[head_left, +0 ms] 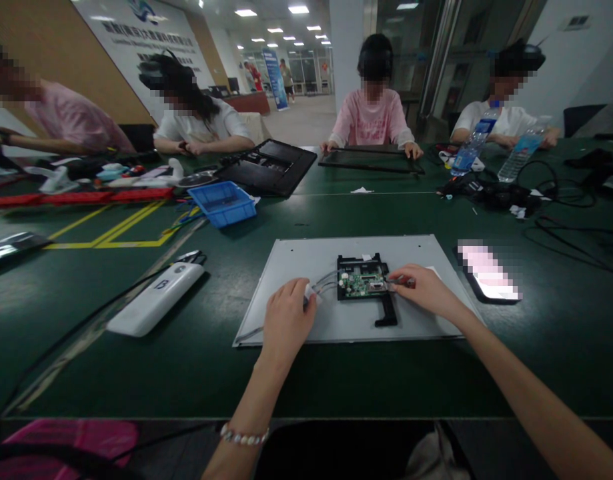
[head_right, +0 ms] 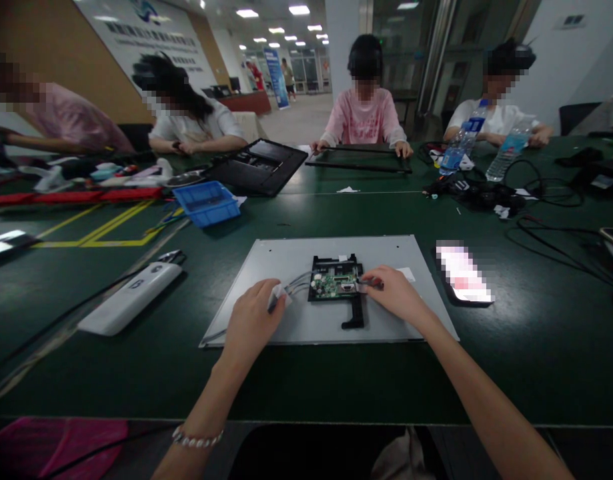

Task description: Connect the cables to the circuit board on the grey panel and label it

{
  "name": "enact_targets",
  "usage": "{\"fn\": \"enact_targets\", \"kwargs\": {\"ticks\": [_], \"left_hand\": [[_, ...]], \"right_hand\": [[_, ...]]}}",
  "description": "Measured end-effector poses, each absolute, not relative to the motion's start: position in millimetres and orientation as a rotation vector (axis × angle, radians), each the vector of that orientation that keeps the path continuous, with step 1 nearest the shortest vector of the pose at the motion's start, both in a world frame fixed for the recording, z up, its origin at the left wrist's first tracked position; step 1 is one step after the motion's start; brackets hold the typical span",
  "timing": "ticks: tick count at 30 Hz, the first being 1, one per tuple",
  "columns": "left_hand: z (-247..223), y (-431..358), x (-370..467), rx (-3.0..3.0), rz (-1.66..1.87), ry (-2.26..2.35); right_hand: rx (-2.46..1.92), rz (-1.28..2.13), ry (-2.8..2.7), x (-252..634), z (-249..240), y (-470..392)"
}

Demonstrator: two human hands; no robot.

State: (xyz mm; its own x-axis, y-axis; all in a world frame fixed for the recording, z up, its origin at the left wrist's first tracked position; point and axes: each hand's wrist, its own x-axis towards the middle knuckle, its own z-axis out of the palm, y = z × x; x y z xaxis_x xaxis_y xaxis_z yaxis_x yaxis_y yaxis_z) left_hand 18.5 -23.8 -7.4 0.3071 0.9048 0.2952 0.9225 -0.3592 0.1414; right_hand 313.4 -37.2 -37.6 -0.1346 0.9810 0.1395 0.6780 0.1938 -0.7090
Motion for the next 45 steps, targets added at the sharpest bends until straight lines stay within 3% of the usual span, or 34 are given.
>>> {"fn": "enact_targets", "kwargs": {"ticks": [25,33,39,45], "left_hand": [[-14.2,-23.4,17.2,-2.516,-0.444,-1.732],[27.2,-14.6,44.8,-2.61,-0.56,-1.535],[35.5,30.9,100.0,-2.783,-0.27,-1.254],[17.5,60.7,136.4,-2.789,-0.039,-1.196]], "right_hand": [[-1.547,0.679,-1.933,313.1,-39.0,-36.0],[-1.565,0.672,-1.897,311.3,-40.8,-35.6],[-1.573,0.822,-1.733,317.5,-38.7,-32.2],[-1.827,0.624,-1.72,340.5,-29.9,-29.8]]}}
